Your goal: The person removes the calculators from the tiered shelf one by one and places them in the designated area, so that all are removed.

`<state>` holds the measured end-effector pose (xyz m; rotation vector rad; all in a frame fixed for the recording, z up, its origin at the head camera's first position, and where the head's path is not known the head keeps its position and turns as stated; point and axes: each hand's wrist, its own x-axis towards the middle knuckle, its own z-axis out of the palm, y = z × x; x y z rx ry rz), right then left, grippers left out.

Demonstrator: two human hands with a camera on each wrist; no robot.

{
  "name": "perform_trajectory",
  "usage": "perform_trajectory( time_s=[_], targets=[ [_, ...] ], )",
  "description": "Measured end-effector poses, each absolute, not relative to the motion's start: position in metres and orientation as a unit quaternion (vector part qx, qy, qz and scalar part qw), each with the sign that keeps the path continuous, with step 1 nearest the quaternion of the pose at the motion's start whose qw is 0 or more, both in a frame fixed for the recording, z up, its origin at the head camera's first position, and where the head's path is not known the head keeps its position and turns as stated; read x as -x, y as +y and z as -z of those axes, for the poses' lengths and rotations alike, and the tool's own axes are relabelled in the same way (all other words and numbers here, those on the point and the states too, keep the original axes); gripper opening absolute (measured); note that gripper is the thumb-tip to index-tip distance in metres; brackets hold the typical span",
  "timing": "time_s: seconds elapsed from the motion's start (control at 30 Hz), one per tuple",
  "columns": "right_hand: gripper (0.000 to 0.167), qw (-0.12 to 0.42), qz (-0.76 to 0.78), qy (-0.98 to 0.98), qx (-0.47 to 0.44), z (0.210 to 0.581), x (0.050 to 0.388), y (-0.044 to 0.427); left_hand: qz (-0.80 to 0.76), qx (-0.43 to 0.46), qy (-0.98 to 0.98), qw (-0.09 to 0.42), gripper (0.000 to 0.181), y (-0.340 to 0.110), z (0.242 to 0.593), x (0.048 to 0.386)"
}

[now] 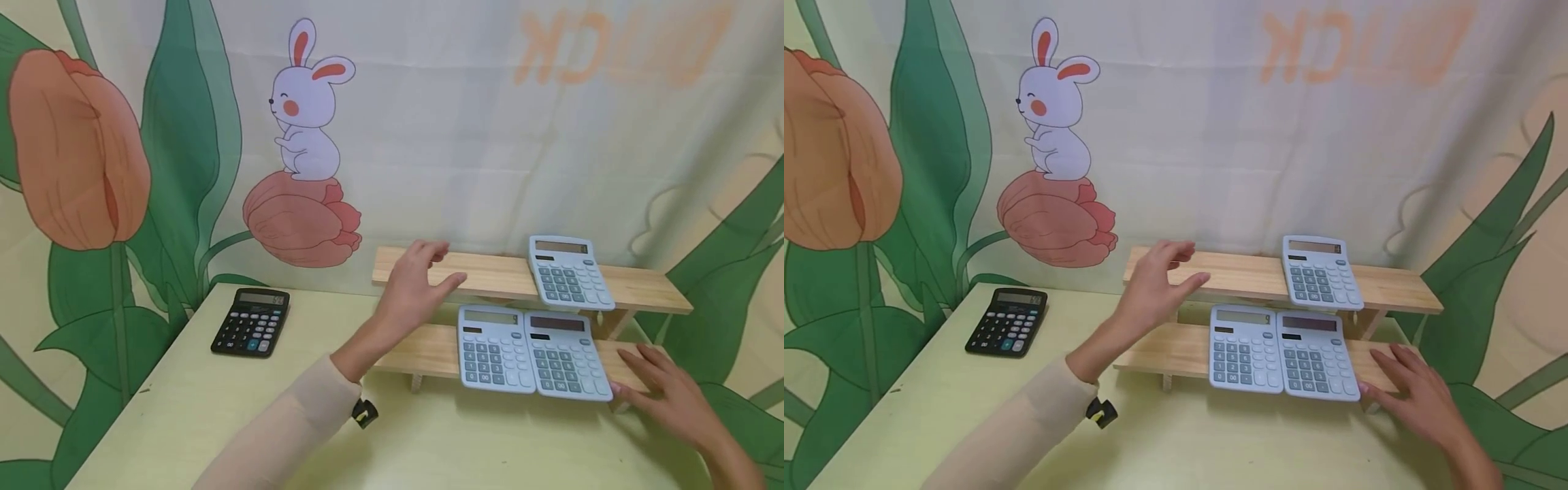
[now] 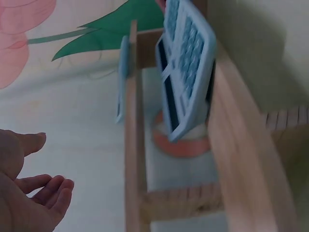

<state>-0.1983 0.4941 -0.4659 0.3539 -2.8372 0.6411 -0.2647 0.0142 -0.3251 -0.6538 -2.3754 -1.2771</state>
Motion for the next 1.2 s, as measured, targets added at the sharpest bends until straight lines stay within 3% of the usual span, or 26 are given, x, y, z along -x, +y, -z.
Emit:
perform_trajectory(
  time_s=[0.57,0.8,1.2],
  targets=[
    [0.075,0.106,-0.208,-0.966,-0.116,0.466,0.197,0.498,0.601,0.242,-0.759,0.067,0.046,0.125,0.369,0.262],
    [0.074,0.122,-0.218,-0.960,-0.125,0.468,0.198,0.497,0.663,0.171,-0.729,0.015,0.035,0.152,0.387,0.259],
    [0.073,0.133,-0.221,-0.958,-0.123,0.470,0.199,0.495,0.758,0.053,-0.648,-0.052,0.019,0.179,0.387,0.266]
  ],
)
